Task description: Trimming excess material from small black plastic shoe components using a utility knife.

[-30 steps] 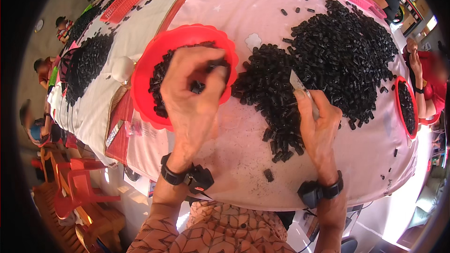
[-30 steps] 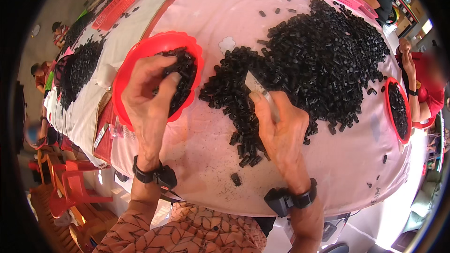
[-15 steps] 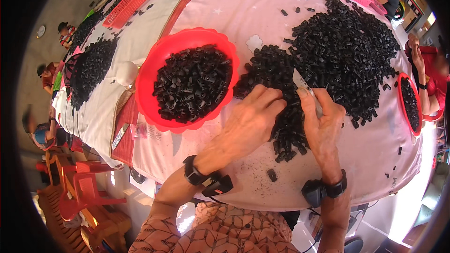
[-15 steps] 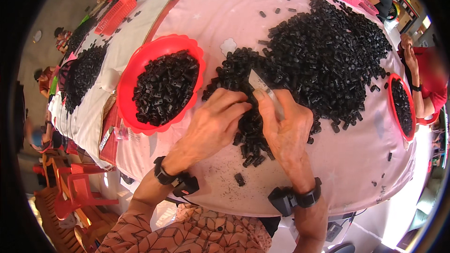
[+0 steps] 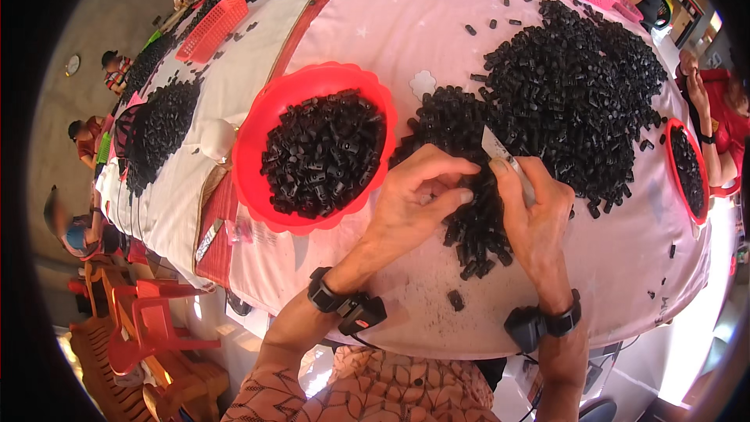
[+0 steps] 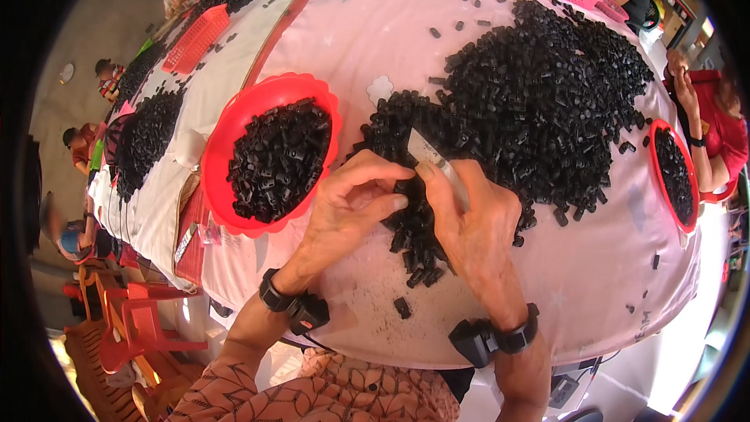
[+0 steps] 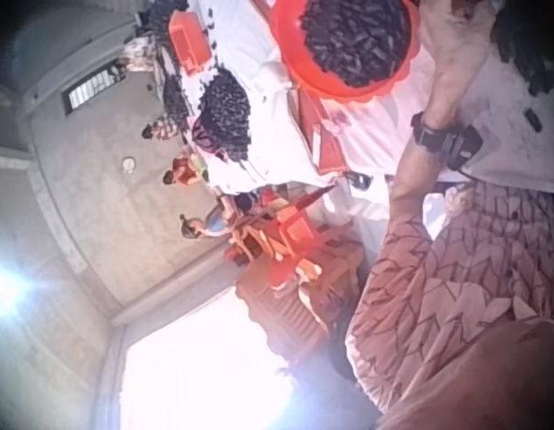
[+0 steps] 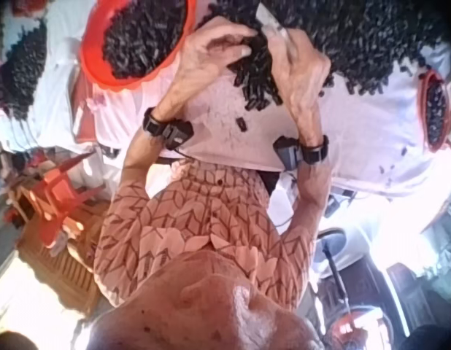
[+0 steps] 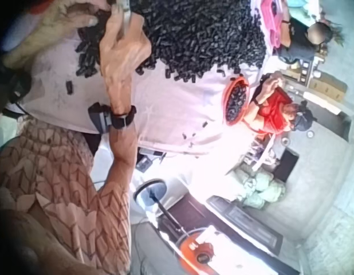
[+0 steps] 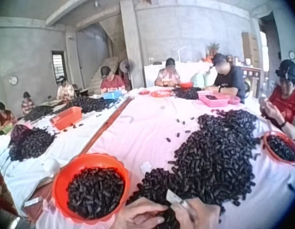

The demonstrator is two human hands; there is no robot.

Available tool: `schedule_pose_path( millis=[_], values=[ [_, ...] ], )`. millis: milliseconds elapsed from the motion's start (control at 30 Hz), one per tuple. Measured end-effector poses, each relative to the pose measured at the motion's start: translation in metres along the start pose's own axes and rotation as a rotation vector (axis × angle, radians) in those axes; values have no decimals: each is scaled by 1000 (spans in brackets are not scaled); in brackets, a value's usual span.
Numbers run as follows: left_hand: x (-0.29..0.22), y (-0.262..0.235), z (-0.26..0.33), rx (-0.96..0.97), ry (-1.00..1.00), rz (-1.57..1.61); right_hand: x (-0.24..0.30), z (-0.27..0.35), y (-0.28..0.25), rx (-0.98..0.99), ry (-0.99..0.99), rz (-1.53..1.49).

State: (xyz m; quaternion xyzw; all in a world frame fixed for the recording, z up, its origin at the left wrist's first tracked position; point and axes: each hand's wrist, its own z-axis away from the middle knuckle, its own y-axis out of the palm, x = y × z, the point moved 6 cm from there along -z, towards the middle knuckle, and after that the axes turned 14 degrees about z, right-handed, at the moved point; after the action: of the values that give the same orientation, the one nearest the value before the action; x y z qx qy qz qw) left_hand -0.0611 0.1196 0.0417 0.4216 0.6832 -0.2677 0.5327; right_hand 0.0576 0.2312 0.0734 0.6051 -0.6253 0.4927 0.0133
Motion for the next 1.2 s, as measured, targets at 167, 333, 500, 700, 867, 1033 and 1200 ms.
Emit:
schedule_pose_path(
  millis=[167,333,500,700,867,1033,1200],
  values=[
    [-5,-3,3,-18,-189,397,1,2,-1,43,7,44],
    [-6,-7,6,-58,-293,493,4,2,-1,52,9,45],
    [-9,-8,7,-80,-291,557,7,1,-2,32,-40,42],
    [-2,-10,9,-80,-313,517,13,3,-2,64,-50,66],
    [6,-10,10,-103,-367,519,17,5,-1,110,-30,82],
    [14,-8,11,-119,-388,729,17,7,1,114,-26,95],
    [6,-10,8,-102,-306,1000,17,8,0,103,-47,104]
  ],
)
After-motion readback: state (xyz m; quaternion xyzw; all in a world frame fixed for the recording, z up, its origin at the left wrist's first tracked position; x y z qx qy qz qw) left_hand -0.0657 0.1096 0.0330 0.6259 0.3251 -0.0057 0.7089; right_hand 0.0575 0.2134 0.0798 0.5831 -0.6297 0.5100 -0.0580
